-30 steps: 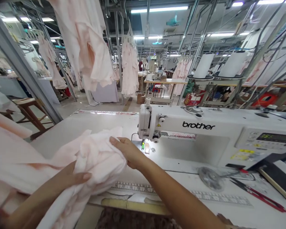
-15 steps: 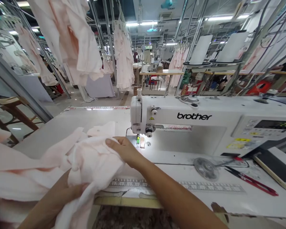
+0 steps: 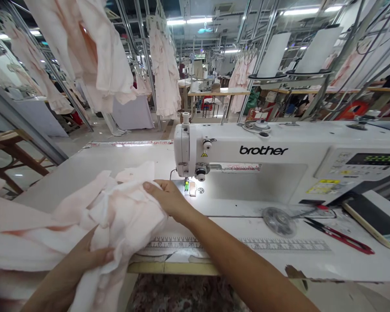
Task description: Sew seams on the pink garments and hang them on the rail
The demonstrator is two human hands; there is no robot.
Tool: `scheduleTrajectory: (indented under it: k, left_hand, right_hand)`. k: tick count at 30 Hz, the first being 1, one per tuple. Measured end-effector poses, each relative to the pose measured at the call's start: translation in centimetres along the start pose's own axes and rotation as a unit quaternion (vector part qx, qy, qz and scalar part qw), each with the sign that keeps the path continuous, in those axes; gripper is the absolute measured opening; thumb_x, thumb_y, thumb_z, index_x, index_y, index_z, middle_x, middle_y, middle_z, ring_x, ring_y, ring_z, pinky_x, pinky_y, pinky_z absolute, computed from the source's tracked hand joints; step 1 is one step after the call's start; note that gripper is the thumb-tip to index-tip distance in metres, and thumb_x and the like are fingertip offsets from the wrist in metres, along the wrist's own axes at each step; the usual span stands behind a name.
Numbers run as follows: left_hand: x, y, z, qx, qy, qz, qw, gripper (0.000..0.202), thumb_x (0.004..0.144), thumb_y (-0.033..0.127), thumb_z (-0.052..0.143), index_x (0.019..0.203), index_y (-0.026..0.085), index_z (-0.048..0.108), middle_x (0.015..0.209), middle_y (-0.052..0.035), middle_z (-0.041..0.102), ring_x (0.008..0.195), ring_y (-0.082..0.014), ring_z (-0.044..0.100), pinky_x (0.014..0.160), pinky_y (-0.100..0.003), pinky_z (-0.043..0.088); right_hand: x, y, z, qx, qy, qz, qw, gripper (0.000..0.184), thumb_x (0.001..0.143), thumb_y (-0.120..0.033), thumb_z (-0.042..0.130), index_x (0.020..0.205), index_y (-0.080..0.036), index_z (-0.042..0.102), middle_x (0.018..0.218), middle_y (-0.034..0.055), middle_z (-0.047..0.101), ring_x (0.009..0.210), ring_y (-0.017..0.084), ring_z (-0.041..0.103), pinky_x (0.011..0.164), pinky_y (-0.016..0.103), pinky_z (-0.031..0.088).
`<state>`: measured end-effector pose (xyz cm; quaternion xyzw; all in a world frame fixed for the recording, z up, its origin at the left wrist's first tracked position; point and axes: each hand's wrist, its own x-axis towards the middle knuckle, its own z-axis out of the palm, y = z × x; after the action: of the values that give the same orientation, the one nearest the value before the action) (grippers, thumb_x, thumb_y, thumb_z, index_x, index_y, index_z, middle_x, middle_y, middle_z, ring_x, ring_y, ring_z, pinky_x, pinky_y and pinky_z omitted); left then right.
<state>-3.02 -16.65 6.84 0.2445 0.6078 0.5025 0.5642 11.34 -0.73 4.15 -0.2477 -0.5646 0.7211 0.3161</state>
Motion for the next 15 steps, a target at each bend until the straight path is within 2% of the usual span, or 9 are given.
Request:
scheduleTrajectory:
  k: [3, 7, 11, 15]
  left_hand:
    - [0.0, 0.1, 0.2, -0.051, 0.016, -0.027, 0.998, 0.077, 0.049, 0.027, 0.09, 0.12, 0.017, 0.064, 0.077, -0.0047, 0.075, 0.067, -0.0245, 0.071, 0.063, -0.028, 0.058]
    - [-0.2, 0.4, 1.4, -0.134, -0.003, -0.012, 0.991, 0.082, 0.058, 0.043, 0.086, 0.131, 0.02, 0.058, 0.099, -0.0081, 0.076, 0.09, -0.029, 0.072, 0.079, -0.034, 0.058]
    - [-0.2, 0.6, 2.2, -0.076, -0.027, 0.024, 0.996, 0.079, 0.054, 0.029, 0.087, 0.128, 0.015, 0.06, 0.105, -0.0099, 0.074, 0.1, -0.0328, 0.069, 0.088, -0.037, 0.056]
    - [-0.1, 0.4, 1.9, -0.047, -0.005, 0.021, 0.999, 0.073, 0.056, 0.024, 0.082, 0.126, 0.017, 0.061, 0.097, -0.0076, 0.075, 0.093, -0.032, 0.07, 0.078, -0.036, 0.057]
  right_hand:
    - [0.1, 0.3, -0.1, -0.004, 0.003, -0.004, 1.0, 0.051, 0.077, -0.064, 0.068, 0.07, -0.016, 0.055, 0.059, -0.0036, 0.049, 0.05, 0.008, 0.038, 0.046, 0.019, 0.025]
    - [0.1, 0.5, 0.0, -0.005, 0.004, -0.01, 1.0, 0.051, 0.078, -0.065, 0.067, 0.07, -0.016, 0.054, 0.059, -0.0042, 0.048, 0.05, 0.008, 0.037, 0.047, 0.02, 0.025]
    - [0.1, 0.4, 0.2, -0.013, 0.01, -0.007, 1.0, 0.051, 0.076, -0.065, 0.068, 0.07, -0.016, 0.056, 0.059, -0.0038, 0.048, 0.052, 0.008, 0.038, 0.048, 0.02, 0.025]
    - [0.2, 0.3, 0.2, -0.021, 0.025, 0.003, 0.999, 0.053, 0.072, -0.067, 0.07, 0.07, -0.016, 0.057, 0.058, -0.0036, 0.05, 0.051, 0.009, 0.039, 0.049, 0.021, 0.027]
